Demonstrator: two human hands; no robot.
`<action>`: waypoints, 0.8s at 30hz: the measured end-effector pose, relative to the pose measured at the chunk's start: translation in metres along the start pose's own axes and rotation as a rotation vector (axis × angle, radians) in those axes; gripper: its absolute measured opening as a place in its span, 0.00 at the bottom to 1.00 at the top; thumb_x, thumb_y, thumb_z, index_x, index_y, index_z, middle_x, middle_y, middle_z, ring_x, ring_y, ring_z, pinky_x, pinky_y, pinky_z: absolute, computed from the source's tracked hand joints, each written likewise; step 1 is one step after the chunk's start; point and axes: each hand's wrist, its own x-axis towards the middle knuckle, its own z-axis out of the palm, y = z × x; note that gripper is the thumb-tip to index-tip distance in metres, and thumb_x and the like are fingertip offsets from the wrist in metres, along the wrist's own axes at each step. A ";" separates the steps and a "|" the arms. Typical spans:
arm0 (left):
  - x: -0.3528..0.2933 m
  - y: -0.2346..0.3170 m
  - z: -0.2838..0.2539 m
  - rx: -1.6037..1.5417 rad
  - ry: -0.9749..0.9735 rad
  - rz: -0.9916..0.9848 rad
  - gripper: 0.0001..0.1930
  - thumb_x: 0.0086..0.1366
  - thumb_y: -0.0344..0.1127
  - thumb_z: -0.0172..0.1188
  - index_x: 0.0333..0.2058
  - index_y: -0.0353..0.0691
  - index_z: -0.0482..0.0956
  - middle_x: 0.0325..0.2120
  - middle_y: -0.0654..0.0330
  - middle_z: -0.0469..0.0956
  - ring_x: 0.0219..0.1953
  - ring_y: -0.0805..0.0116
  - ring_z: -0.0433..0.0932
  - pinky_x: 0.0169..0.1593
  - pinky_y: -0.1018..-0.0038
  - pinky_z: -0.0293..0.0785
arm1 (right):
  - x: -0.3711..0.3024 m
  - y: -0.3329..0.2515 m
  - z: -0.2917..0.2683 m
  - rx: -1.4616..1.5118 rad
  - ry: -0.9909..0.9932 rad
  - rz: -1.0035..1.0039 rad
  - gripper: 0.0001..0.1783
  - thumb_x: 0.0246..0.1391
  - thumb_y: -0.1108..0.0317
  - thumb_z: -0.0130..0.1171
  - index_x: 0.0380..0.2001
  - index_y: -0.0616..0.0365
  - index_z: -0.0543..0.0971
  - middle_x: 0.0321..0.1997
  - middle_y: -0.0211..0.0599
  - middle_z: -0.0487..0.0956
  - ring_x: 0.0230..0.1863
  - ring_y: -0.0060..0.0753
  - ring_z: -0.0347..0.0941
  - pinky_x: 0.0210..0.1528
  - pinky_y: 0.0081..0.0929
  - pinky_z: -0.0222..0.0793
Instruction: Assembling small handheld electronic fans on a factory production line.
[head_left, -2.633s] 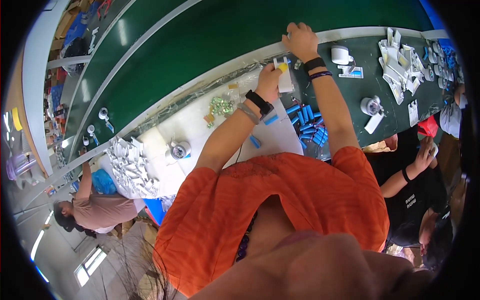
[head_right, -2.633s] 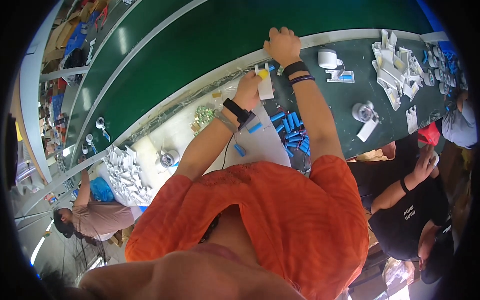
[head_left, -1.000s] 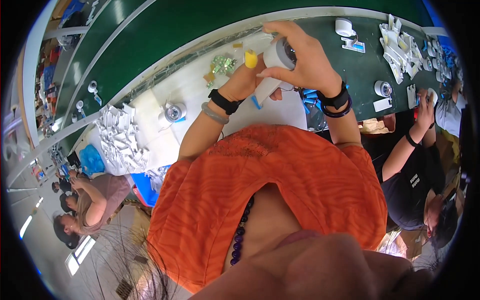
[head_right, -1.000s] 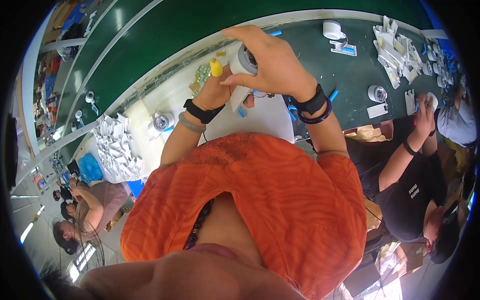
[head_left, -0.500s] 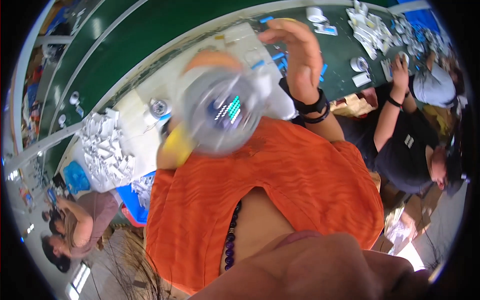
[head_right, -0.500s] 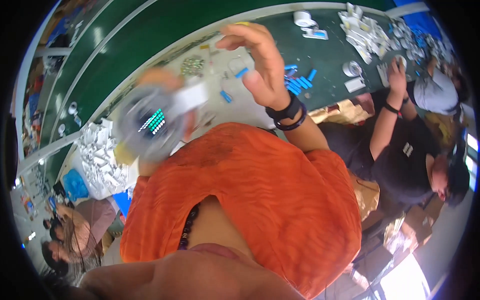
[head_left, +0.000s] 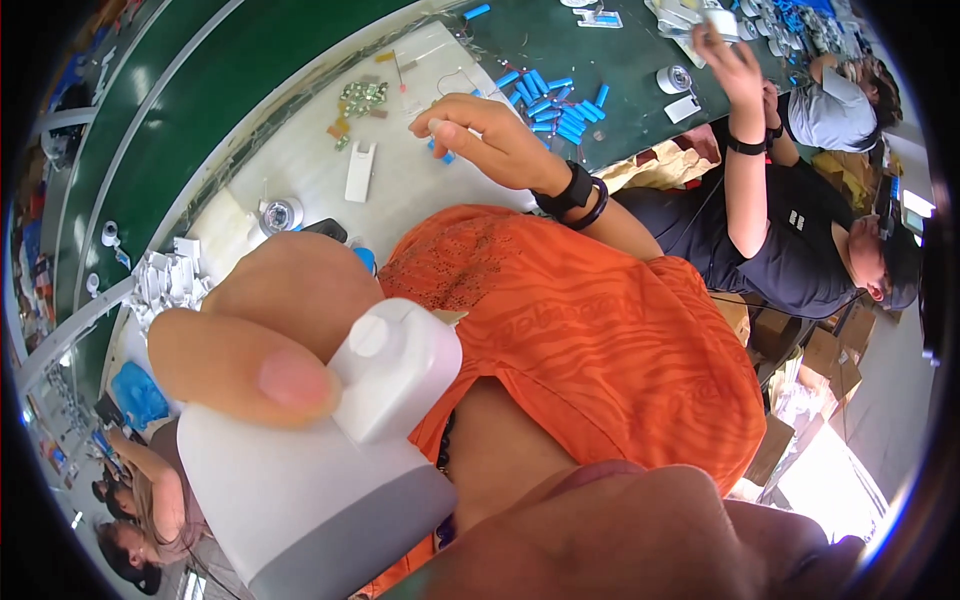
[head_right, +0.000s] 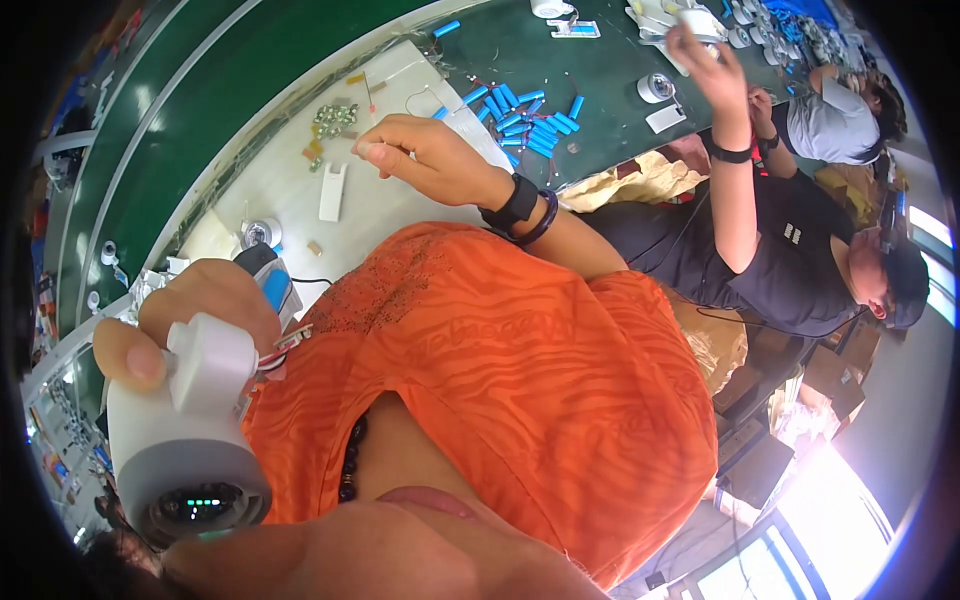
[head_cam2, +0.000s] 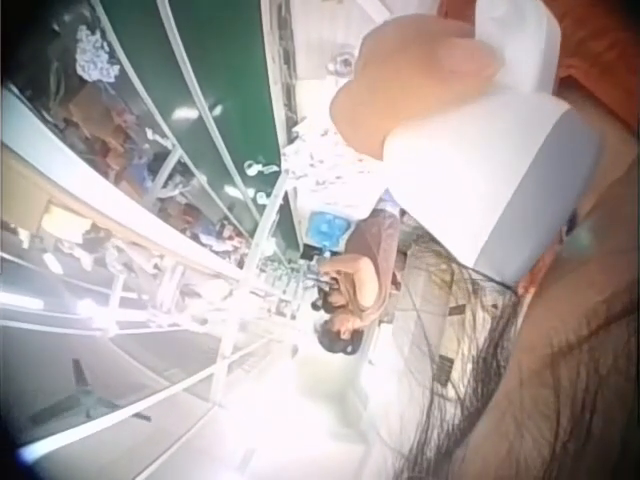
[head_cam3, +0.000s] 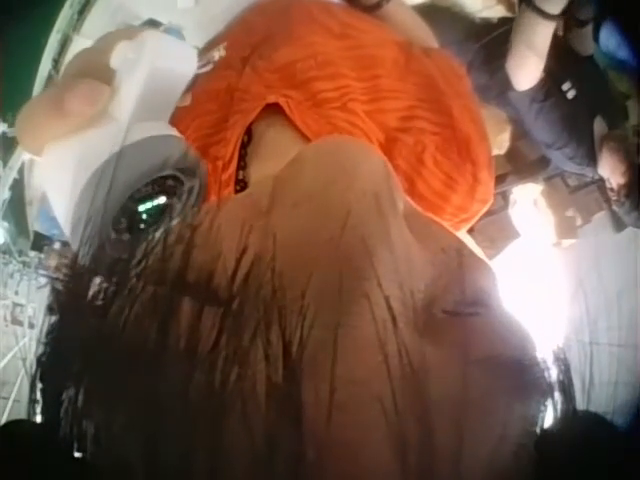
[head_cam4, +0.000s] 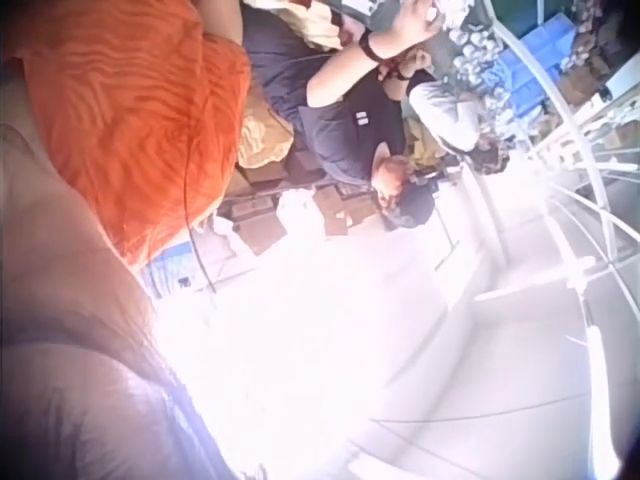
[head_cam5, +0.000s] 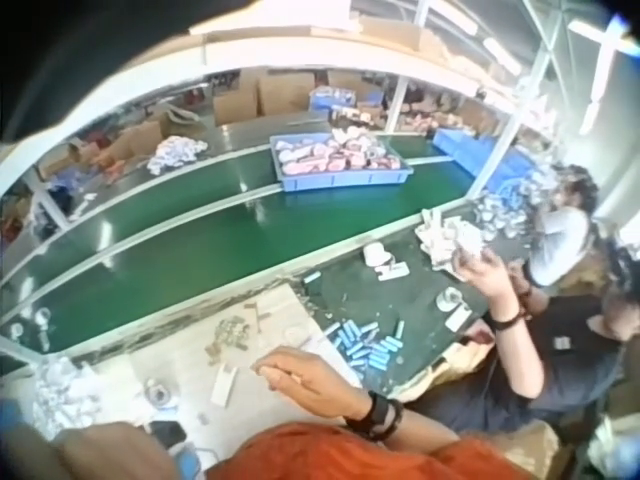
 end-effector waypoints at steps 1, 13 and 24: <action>-0.004 -0.006 -0.005 -0.074 -0.045 0.049 0.13 0.65 0.39 0.54 0.46 0.50 0.67 0.30 0.53 0.75 0.27 0.58 0.74 0.32 0.65 0.72 | -0.001 0.003 0.002 -0.022 -0.040 0.038 0.19 0.67 0.60 0.43 0.42 0.64 0.77 0.33 0.36 0.78 0.34 0.29 0.73 0.42 0.26 0.67; 0.015 -0.047 0.010 -0.130 0.205 -0.041 0.23 0.59 0.42 0.62 0.49 0.34 0.70 0.36 0.52 0.77 0.36 0.58 0.78 0.40 0.69 0.74 | -0.002 0.005 0.016 -0.019 -0.126 0.066 0.15 0.65 0.61 0.48 0.39 0.62 0.77 0.32 0.38 0.77 0.33 0.32 0.74 0.37 0.26 0.69; -0.030 -0.146 -0.023 -0.487 0.233 -0.272 0.42 0.62 0.69 0.46 0.59 0.34 0.61 0.39 0.55 0.76 0.31 0.71 0.79 0.28 0.79 0.75 | 0.007 -0.026 -0.003 0.354 0.103 -0.134 0.28 0.64 0.55 0.46 0.60 0.64 0.63 0.51 0.42 0.73 0.50 0.31 0.70 0.52 0.28 0.65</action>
